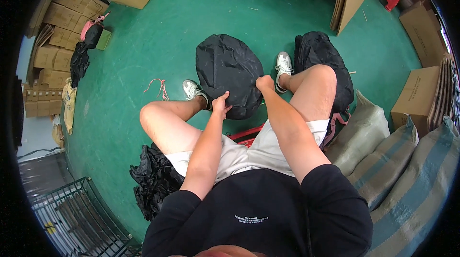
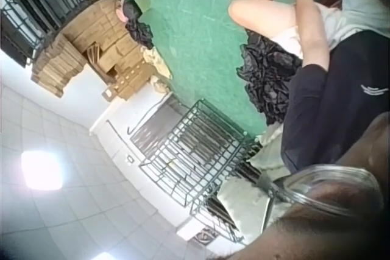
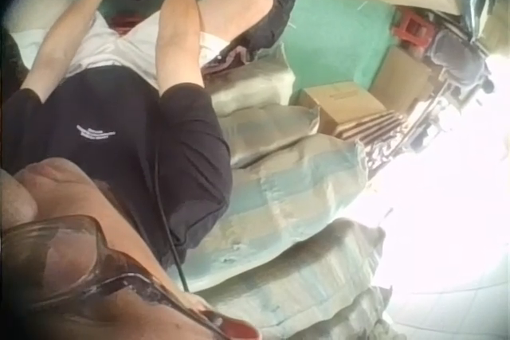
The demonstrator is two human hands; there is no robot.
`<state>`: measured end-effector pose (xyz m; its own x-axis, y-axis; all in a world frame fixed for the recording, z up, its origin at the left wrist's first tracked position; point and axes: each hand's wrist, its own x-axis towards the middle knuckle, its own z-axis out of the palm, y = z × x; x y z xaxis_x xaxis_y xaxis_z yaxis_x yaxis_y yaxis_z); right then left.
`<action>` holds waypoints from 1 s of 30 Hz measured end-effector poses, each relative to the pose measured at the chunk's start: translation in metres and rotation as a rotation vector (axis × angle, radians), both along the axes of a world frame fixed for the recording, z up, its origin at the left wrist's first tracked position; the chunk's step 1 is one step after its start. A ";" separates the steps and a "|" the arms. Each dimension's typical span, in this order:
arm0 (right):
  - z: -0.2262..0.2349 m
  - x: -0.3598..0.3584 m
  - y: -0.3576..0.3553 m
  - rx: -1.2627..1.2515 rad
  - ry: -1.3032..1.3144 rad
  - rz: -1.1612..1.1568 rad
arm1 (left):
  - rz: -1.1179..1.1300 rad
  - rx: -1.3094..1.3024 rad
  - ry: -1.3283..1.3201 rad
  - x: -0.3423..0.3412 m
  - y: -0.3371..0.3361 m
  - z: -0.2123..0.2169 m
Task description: The recorder is inspecting black fabric bags or covers, turning them inside out and checking their quality.
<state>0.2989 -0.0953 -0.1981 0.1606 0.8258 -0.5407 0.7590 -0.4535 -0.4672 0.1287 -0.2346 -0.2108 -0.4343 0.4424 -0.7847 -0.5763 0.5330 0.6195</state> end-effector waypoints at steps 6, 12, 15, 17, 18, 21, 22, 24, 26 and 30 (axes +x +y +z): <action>0.006 0.007 -0.010 -0.420 -0.116 0.237 | 0.074 -0.221 0.099 0.002 -0.014 0.011; -0.017 0.015 -0.019 -0.802 0.149 0.287 | 0.135 -0.358 0.454 0.006 -0.024 0.012; -0.012 0.002 -0.033 -0.792 0.176 0.295 | 0.170 -0.391 0.569 -0.009 -0.033 -0.008; -0.011 0.008 -0.032 -0.686 0.142 0.286 | 0.125 -0.373 0.461 -0.006 -0.029 -0.014; -0.010 0.013 -0.032 -0.692 0.139 0.274 | 0.113 -0.376 0.456 -0.001 -0.027 -0.012; 0.034 -0.014 -0.033 -0.559 0.072 0.406 | 0.024 -0.369 0.542 -0.023 -0.046 -0.032; 0.052 -0.018 -0.030 -0.479 -0.034 0.444 | 0.026 -0.382 0.537 -0.023 -0.050 -0.034; 0.057 -0.005 -0.019 -0.400 -0.150 0.448 | -0.077 -0.321 0.463 -0.008 -0.038 -0.017; 0.047 0.000 -0.008 -0.064 -0.315 0.393 | -0.171 -0.316 0.458 0.003 -0.031 -0.001; 0.058 -0.034 0.014 0.432 -0.249 0.460 | -0.367 -0.351 0.474 -0.008 -0.035 0.008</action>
<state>0.2644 -0.0817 -0.1398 -0.1819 0.9735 -0.1387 0.9384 0.1297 -0.3204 0.1205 -0.2692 -0.2028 -0.6361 0.3807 -0.6711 -0.0302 0.8568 0.5147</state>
